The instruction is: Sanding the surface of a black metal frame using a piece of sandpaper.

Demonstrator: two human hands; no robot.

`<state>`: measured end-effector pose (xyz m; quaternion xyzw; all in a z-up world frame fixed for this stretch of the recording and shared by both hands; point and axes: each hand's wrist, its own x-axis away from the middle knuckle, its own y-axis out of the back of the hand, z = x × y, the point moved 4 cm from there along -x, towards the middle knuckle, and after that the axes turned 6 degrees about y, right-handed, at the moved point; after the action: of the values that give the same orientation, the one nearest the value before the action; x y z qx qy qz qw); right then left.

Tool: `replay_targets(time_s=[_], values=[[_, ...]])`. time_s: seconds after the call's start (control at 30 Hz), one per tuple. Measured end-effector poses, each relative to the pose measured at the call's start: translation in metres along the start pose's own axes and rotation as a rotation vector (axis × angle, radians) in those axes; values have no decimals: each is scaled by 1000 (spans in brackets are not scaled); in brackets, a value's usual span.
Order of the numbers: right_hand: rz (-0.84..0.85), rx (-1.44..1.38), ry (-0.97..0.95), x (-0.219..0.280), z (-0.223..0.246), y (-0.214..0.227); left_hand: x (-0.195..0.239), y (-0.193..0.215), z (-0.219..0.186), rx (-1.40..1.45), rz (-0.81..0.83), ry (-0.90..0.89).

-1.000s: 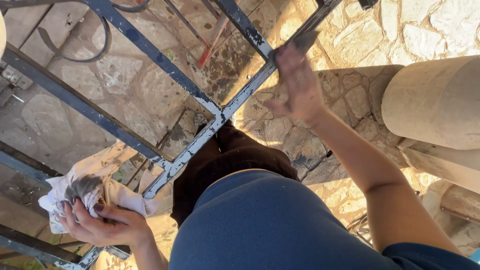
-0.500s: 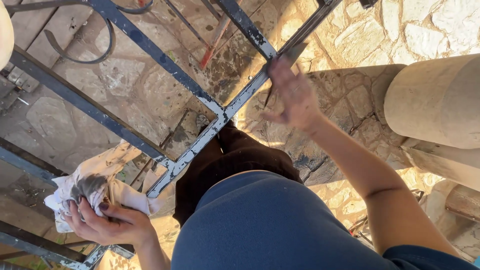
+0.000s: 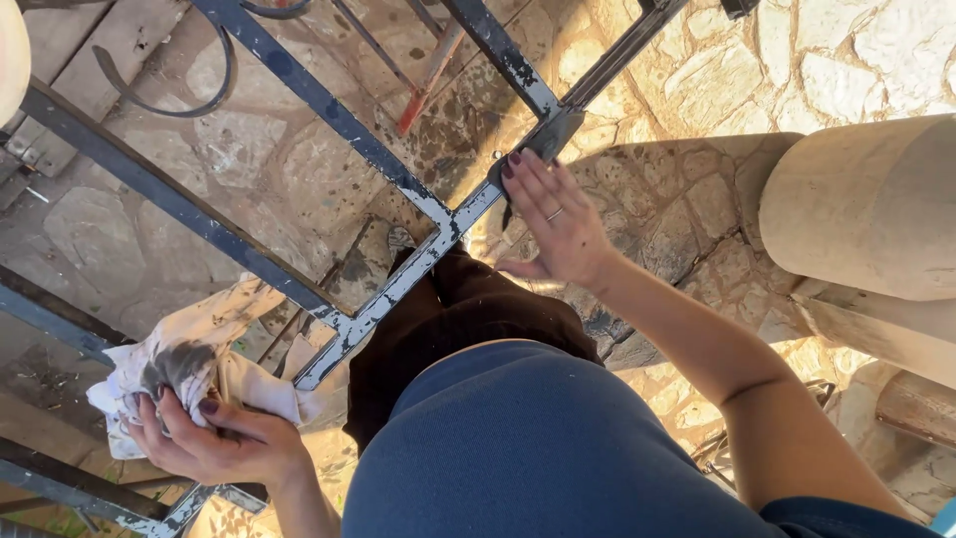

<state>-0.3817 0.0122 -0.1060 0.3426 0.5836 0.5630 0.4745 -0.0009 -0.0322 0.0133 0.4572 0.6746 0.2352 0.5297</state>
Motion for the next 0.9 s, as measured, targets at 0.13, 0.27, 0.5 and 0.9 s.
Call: replay_targets(time_s=[0.13,0.27,0.5,0.9], values=[[-204,73,-268,-10,-59,25,1,-1,2,14,8,-7],[-189,74,-70,-19,-26,28,-1,-5,1,-18,-4,-21],[-117,-77,-35,-20,-25,37,2,-5,5,-37,-1,-18],[-222,58,-204,-8,-102,37,3,-6,5,-31,-7,-7]])
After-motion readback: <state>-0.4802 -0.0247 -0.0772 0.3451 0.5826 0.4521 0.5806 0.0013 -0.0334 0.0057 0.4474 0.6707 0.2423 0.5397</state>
